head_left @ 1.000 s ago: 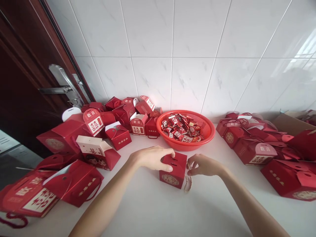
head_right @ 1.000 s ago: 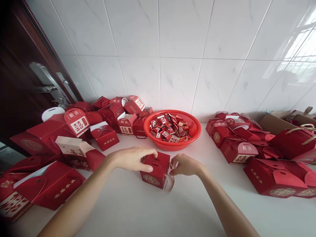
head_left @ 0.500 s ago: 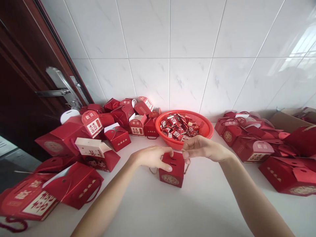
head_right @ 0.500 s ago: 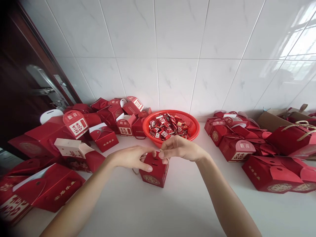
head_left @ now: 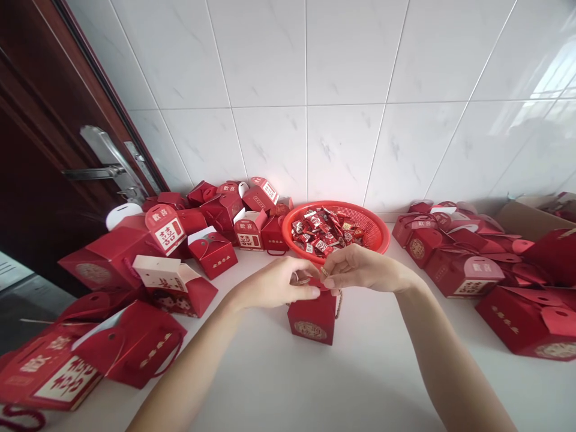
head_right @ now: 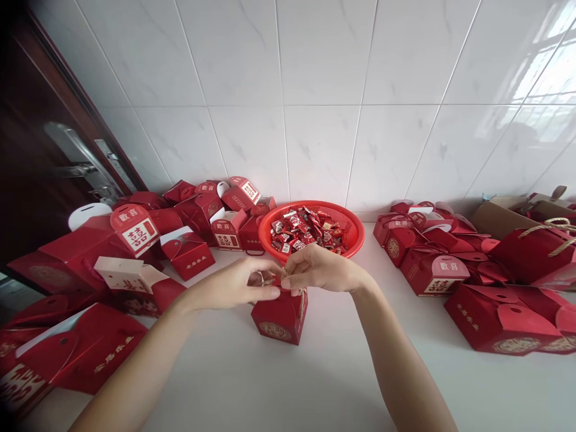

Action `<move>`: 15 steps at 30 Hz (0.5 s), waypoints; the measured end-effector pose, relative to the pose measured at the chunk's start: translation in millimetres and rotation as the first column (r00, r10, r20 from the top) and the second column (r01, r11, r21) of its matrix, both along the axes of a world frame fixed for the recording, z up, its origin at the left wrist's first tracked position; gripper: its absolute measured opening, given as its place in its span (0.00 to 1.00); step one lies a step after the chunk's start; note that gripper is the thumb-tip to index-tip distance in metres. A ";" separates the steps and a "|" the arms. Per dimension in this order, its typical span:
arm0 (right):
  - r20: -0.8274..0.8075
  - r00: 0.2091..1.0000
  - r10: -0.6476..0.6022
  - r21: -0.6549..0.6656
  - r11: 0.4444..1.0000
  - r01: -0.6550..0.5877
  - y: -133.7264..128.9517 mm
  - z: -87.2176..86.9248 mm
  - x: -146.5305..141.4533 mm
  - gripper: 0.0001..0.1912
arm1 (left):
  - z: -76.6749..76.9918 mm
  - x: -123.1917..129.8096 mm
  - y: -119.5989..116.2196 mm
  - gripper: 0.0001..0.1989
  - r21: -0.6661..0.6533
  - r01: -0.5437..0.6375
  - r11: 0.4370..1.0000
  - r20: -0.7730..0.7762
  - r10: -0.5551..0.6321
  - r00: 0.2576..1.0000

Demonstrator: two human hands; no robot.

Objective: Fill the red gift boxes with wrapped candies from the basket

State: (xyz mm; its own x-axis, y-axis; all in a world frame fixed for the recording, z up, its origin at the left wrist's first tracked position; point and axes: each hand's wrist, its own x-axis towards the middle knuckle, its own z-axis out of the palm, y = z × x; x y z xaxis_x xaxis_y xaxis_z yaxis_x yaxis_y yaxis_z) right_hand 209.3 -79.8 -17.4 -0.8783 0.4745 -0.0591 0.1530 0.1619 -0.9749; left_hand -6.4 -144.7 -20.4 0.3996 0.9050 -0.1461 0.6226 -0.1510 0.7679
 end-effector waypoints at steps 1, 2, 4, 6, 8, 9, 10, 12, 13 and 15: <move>0.001 1.000 -0.014 0.006 1.000 0.014 -0.2 1.2 1.3 0.13 | 1.1 -1.4 -0.2 0.17 -0.026 -0.008 1.000 0.077 0.010 0.997; 0.002 1.000 -0.029 0.015 0.999 0.029 -0.5 2.3 2.5 0.13 | 2.2 -2.6 -0.5 0.18 -0.056 -0.020 0.998 0.144 0.028 0.989; 0.007 0.998 -0.061 0.044 0.997 0.061 -1.8 4.2 4.2 0.12 | 4.5 -4.6 -1.7 0.21 -0.088 -0.037 0.995 0.254 0.059 0.965; 0.024 0.996 -0.089 0.085 0.993 0.087 -3.7 5.3 5.1 0.11 | 7.3 -5.2 -4.2 0.22 -0.091 -0.046 0.995 0.342 0.075 0.937; 0.044 0.993 -0.109 0.131 0.986 0.102 -6.1 5.9 5.1 0.11 | 10.2 -4.3 -8.1 0.22 -0.090 -0.042 0.995 0.401 0.075 0.913; 0.049 0.992 -0.116 0.154 0.982 0.107 -7.4 6.1 4.9 0.11 | 11.5 -3.3 -10.3 0.22 -0.090 -0.036 0.995 0.425 0.071 0.903; 0.050 0.991 -0.124 0.174 0.978 0.113 -8.9 6.3 4.7 0.11 | 12.4 -2.2 -12.4 0.23 -0.088 -0.026 0.996 0.450 0.063 0.891; 0.041 0.988 -0.146 0.211 0.968 0.134 -12.2 7.1 4.0 0.10 | 12.8 0.7 -16.4 0.23 -0.081 -0.006 0.997 0.499 0.046 0.865; 0.039 0.986 -0.160 0.224 0.963 0.148 -14.1 7.7 3.5 0.10 | 12.4 2.4 -18.1 0.23 -0.081 -0.001 0.997 0.522 0.043 0.852; 0.035 0.982 -0.185 0.240 0.956 0.171 -18.2 9.1 2.0 0.10 | 10.7 6.5 -21.1 0.24 -0.081 0.002 0.997 0.567 0.045 0.823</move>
